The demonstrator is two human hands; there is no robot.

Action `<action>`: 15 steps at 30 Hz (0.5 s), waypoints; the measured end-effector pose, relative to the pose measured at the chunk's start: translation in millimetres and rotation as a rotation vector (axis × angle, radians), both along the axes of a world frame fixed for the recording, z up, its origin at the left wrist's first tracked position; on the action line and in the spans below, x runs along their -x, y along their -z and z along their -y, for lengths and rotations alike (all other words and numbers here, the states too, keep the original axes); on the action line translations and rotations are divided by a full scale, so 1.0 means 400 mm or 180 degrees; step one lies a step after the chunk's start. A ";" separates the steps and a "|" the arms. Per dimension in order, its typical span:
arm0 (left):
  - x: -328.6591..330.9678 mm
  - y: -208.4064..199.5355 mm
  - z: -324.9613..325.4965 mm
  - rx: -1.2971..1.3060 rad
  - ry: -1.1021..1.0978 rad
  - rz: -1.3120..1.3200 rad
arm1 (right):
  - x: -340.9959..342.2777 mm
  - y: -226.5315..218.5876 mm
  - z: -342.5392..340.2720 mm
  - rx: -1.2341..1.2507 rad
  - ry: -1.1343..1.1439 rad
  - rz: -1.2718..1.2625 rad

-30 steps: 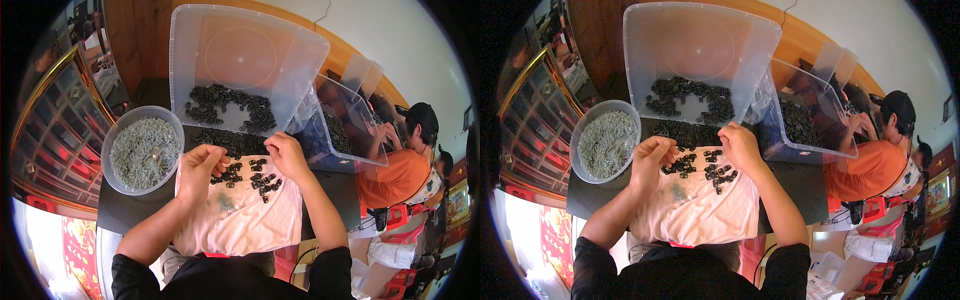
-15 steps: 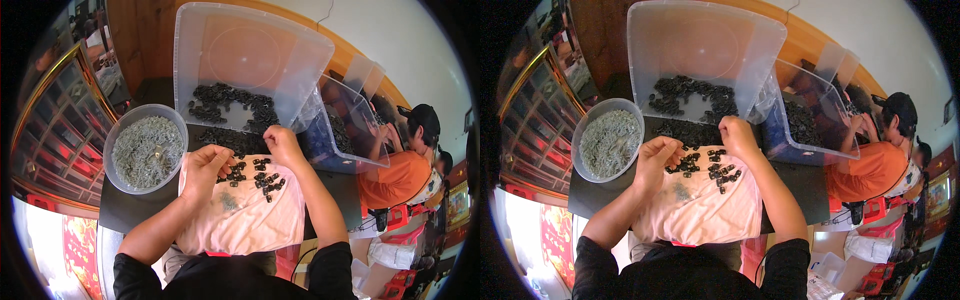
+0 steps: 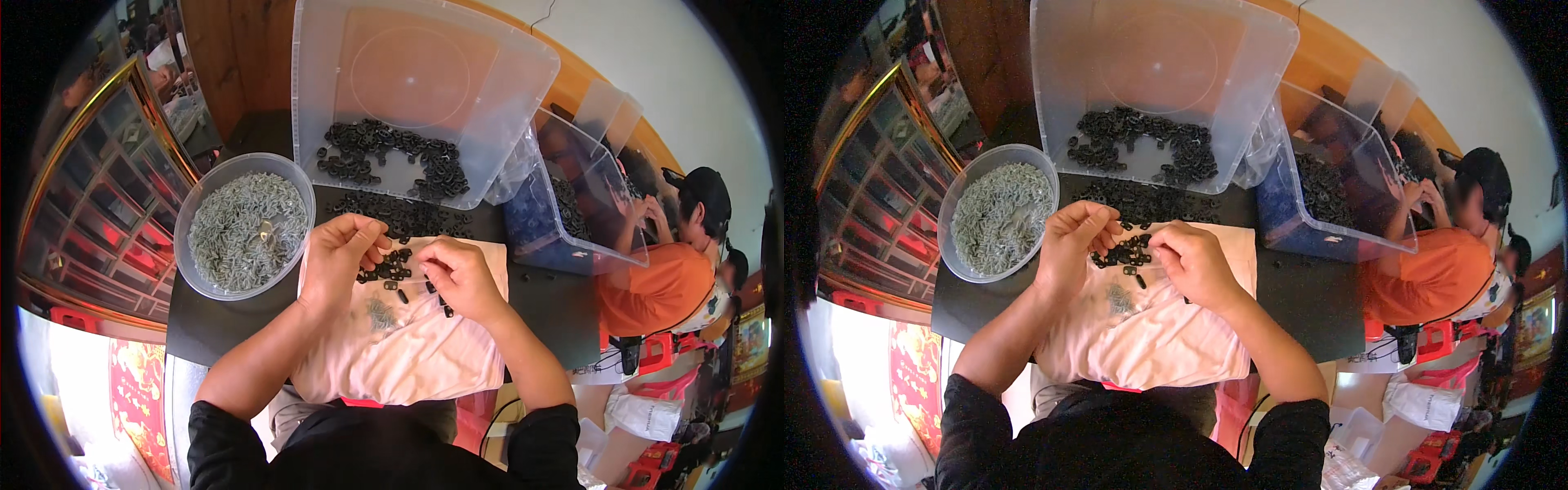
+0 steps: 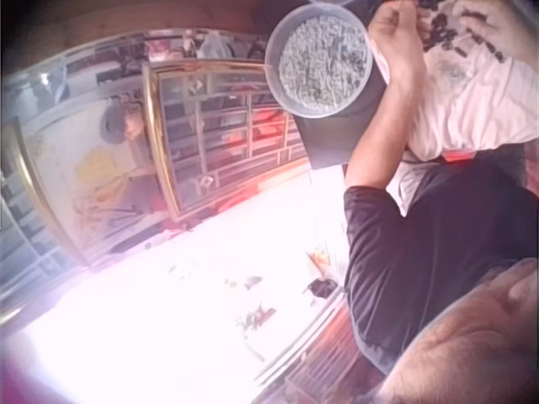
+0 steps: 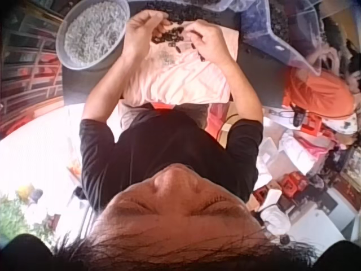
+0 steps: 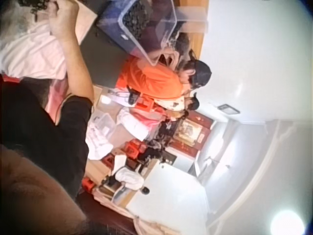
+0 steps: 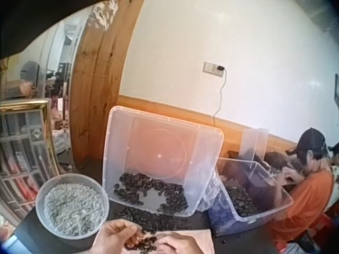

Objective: The person assembles small black plastic components by inserting metal screws into them using both hands. The person picks up a component and a screw, aligns them, and presses them together, then places the assembled unit onto a pink cloth on the table. The process is repeated continuously throughout the clip.

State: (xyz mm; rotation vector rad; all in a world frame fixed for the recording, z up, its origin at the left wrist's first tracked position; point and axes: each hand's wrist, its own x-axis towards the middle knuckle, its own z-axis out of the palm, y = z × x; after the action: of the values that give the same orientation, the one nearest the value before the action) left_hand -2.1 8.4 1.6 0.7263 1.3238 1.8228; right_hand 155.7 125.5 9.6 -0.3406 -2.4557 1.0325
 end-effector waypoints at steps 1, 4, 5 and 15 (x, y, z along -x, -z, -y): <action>0.000 0.000 0.000 -0.0003 0.0012 -0.0001 | -0.001 0.005 -0.003 -0.0135 -0.0056 0.0048; -0.002 0.001 0.000 0.0009 0.0049 -0.0008 | 0.006 0.032 0.000 -0.0854 -0.0128 0.0148; -0.002 0.003 0.000 0.0028 0.0059 -0.0012 | 0.009 0.032 0.006 -0.0978 -0.0078 0.0296; -0.001 -0.005 0.002 0.0229 0.0733 -0.1116 | -0.001 0.032 -0.007 -0.0462 0.0242 -0.0070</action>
State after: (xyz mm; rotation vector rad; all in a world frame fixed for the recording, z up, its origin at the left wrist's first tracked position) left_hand -1.6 7.5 3.7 1.1476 1.4490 1.5026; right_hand 156.0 128.4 -3.1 -0.3699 -2.4608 0.8174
